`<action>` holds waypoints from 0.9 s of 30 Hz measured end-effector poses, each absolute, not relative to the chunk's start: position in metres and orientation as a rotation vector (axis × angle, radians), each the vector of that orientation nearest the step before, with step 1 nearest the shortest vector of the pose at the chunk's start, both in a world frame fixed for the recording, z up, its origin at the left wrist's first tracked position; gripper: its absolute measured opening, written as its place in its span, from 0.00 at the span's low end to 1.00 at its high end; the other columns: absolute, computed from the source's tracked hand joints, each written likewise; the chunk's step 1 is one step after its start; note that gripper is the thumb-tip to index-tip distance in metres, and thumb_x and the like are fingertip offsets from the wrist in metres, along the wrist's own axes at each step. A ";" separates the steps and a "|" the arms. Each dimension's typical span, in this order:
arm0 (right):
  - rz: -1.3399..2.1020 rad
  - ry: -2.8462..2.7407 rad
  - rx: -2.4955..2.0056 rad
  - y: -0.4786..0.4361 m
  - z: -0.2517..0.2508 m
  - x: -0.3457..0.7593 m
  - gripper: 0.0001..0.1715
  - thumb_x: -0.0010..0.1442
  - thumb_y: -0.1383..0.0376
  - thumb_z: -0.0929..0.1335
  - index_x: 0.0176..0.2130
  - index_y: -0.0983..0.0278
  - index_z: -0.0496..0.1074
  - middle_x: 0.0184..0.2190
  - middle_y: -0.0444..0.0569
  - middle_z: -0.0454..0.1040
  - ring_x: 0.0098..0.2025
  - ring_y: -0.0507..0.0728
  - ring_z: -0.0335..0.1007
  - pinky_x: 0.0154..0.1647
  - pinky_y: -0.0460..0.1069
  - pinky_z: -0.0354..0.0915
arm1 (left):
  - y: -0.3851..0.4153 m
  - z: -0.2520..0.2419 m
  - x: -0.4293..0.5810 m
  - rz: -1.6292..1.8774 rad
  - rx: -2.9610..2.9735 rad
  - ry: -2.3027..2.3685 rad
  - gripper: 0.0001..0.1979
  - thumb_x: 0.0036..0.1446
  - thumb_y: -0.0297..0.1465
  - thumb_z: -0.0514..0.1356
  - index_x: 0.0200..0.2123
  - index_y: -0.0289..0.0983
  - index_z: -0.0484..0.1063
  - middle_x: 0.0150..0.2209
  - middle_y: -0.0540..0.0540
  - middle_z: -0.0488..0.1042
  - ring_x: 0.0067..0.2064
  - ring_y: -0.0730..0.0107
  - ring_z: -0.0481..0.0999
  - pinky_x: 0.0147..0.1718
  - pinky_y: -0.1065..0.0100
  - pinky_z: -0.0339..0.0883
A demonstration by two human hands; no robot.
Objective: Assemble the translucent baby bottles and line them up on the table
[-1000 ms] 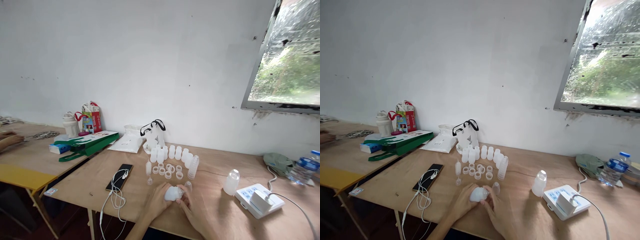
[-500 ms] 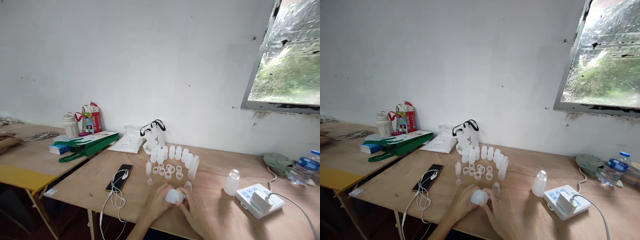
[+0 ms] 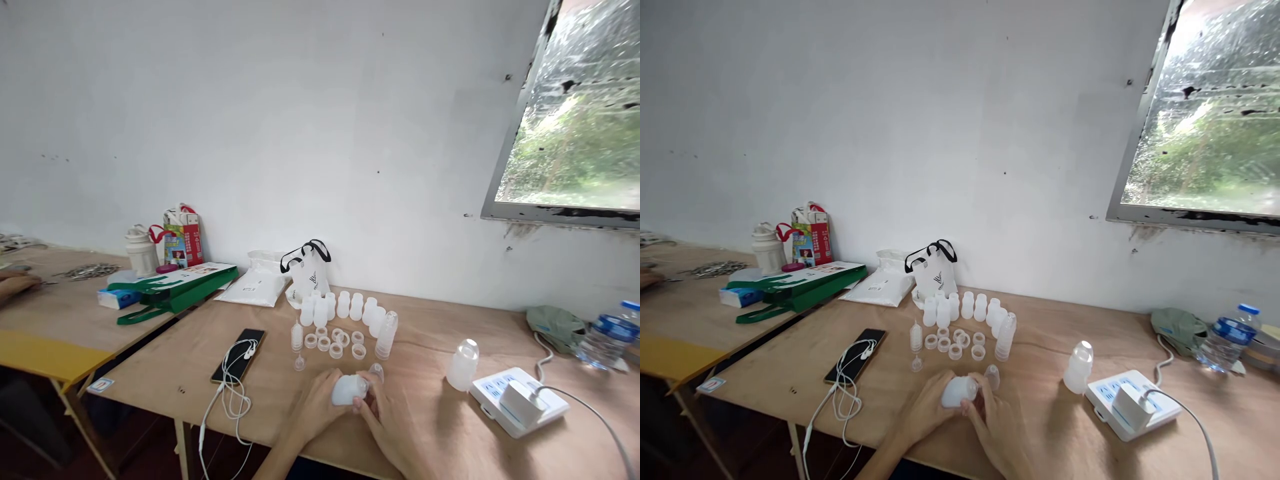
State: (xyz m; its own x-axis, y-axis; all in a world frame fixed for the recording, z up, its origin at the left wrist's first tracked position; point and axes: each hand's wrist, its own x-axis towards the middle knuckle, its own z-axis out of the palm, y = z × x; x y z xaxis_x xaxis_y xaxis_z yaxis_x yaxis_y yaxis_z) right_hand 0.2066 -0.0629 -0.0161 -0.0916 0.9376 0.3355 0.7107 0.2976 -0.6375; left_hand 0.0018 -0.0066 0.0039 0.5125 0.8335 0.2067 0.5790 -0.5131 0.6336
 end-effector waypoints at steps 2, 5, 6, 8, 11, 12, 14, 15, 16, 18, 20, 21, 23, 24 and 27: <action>0.351 -1.835 -1.438 -0.062 -0.018 0.207 0.25 0.74 0.48 0.61 0.64 0.52 0.64 0.51 0.48 0.80 0.49 0.61 0.80 0.51 0.55 0.74 | -0.008 0.002 0.000 0.663 2.189 1.178 0.23 0.61 0.52 0.64 0.46 0.40 0.72 0.50 0.44 0.77 0.53 0.53 0.75 0.49 0.62 0.67; 0.225 -1.732 -1.411 -0.058 -0.023 0.210 0.23 0.75 0.51 0.58 0.63 0.52 0.65 0.59 0.48 0.75 0.59 0.60 0.74 0.59 0.57 0.71 | -0.008 -0.002 -0.003 0.680 2.142 1.141 0.29 0.66 0.53 0.59 0.60 0.40 0.68 0.61 0.40 0.72 0.63 0.51 0.69 0.59 0.57 0.64; 0.173 -1.694 -1.416 -0.056 -0.026 0.211 0.23 0.76 0.51 0.57 0.63 0.53 0.65 0.61 0.48 0.74 0.62 0.60 0.71 0.61 0.58 0.69 | -0.007 -0.004 -0.004 0.702 2.136 1.125 0.30 0.68 0.52 0.57 0.64 0.40 0.65 0.64 0.40 0.70 0.65 0.51 0.67 0.62 0.56 0.62; 0.035 -1.648 -1.452 -0.051 -0.031 0.213 0.25 0.76 0.52 0.56 0.66 0.54 0.64 0.65 0.50 0.69 0.67 0.62 0.65 0.66 0.62 0.64 | -0.005 -0.009 -0.004 0.736 2.128 1.108 0.33 0.69 0.52 0.54 0.69 0.41 0.60 0.66 0.39 0.68 0.66 0.51 0.66 0.63 0.55 0.61; -0.218 -1.694 -1.527 -0.045 -0.040 0.217 0.29 0.75 0.55 0.58 0.72 0.53 0.55 0.73 0.52 0.58 0.73 0.67 0.54 0.69 0.69 0.56 | -0.002 -0.012 -0.004 0.739 2.131 1.113 0.32 0.68 0.53 0.55 0.68 0.42 0.62 0.65 0.40 0.70 0.65 0.51 0.68 0.62 0.54 0.63; -0.285 -1.735 -1.545 -0.043 -0.044 0.218 0.31 0.74 0.56 0.58 0.73 0.52 0.53 0.74 0.52 0.54 0.74 0.68 0.51 0.70 0.71 0.54 | -0.002 -0.013 -0.003 0.735 2.135 1.118 0.31 0.68 0.53 0.55 0.67 0.43 0.63 0.64 0.40 0.70 0.65 0.51 0.68 0.62 0.54 0.63; -0.360 -1.813 -1.572 -0.041 -0.051 0.220 0.35 0.73 0.59 0.59 0.75 0.50 0.48 0.76 0.51 0.50 0.74 0.70 0.49 0.69 0.75 0.50 | -0.002 -0.013 -0.003 0.737 2.145 1.130 0.30 0.68 0.53 0.55 0.65 0.43 0.65 0.63 0.40 0.71 0.64 0.51 0.69 0.61 0.54 0.64; -0.363 -1.845 -1.585 -0.039 -0.055 0.220 0.37 0.72 0.60 0.59 0.75 0.50 0.47 0.76 0.51 0.49 0.74 0.71 0.50 0.69 0.76 0.50 | -0.002 -0.012 -0.002 0.737 2.149 1.139 0.30 0.68 0.53 0.55 0.65 0.42 0.65 0.63 0.40 0.71 0.64 0.51 0.69 0.61 0.53 0.64; -0.349 -1.867 -1.597 -0.039 -0.057 0.221 0.38 0.71 0.60 0.60 0.75 0.49 0.46 0.75 0.50 0.50 0.74 0.71 0.51 0.68 0.77 0.51 | -0.002 -0.012 -0.002 0.735 2.153 1.148 0.30 0.68 0.53 0.55 0.64 0.42 0.66 0.63 0.39 0.72 0.63 0.50 0.70 0.60 0.53 0.64; -0.304 -1.875 -1.610 -0.037 -0.059 0.221 0.37 0.70 0.60 0.60 0.74 0.49 0.50 0.74 0.49 0.55 0.71 0.71 0.57 0.66 0.75 0.55 | -0.002 -0.012 -0.002 0.729 2.158 1.163 0.30 0.68 0.54 0.55 0.63 0.41 0.67 0.63 0.38 0.72 0.63 0.49 0.70 0.59 0.54 0.65; -0.251 -1.855 -1.597 -0.038 -0.056 0.221 0.33 0.69 0.60 0.61 0.71 0.50 0.57 0.71 0.50 0.62 0.68 0.69 0.63 0.64 0.71 0.61 | -0.002 -0.013 -0.002 0.729 2.158 1.166 0.29 0.68 0.53 0.56 0.62 0.41 0.68 0.63 0.38 0.72 0.63 0.49 0.70 0.59 0.54 0.65; -0.222 -1.836 -1.586 -0.038 -0.054 0.220 0.30 0.69 0.60 0.61 0.69 0.51 0.60 0.68 0.50 0.66 0.66 0.68 0.66 0.63 0.68 0.63 | -0.002 -0.014 -0.002 0.730 2.155 1.167 0.29 0.68 0.53 0.56 0.63 0.41 0.68 0.63 0.39 0.72 0.63 0.49 0.70 0.59 0.55 0.65; -0.164 -1.791 -1.576 -0.040 -0.050 0.219 0.26 0.70 0.60 0.60 0.65 0.53 0.64 0.64 0.51 0.70 0.62 0.66 0.70 0.60 0.63 0.67 | -0.001 -0.015 -0.002 0.728 2.146 1.175 0.30 0.67 0.53 0.56 0.63 0.42 0.67 0.62 0.39 0.72 0.63 0.50 0.70 0.59 0.55 0.65; -0.141 -1.771 -1.580 -0.041 -0.048 0.219 0.25 0.71 0.60 0.60 0.64 0.54 0.65 0.62 0.51 0.72 0.61 0.65 0.71 0.58 0.62 0.69 | -0.001 -0.016 -0.002 0.724 2.143 1.180 0.30 0.68 0.53 0.56 0.64 0.42 0.66 0.62 0.40 0.72 0.63 0.50 0.70 0.59 0.55 0.65; -0.091 -1.753 -1.578 -0.042 -0.047 0.218 0.21 0.72 0.58 0.60 0.60 0.54 0.69 0.56 0.51 0.76 0.55 0.66 0.75 0.54 0.62 0.70 | -0.001 -0.014 -0.001 0.705 2.144 1.204 0.30 0.68 0.51 0.57 0.65 0.43 0.65 0.61 0.40 0.73 0.62 0.50 0.70 0.59 0.55 0.64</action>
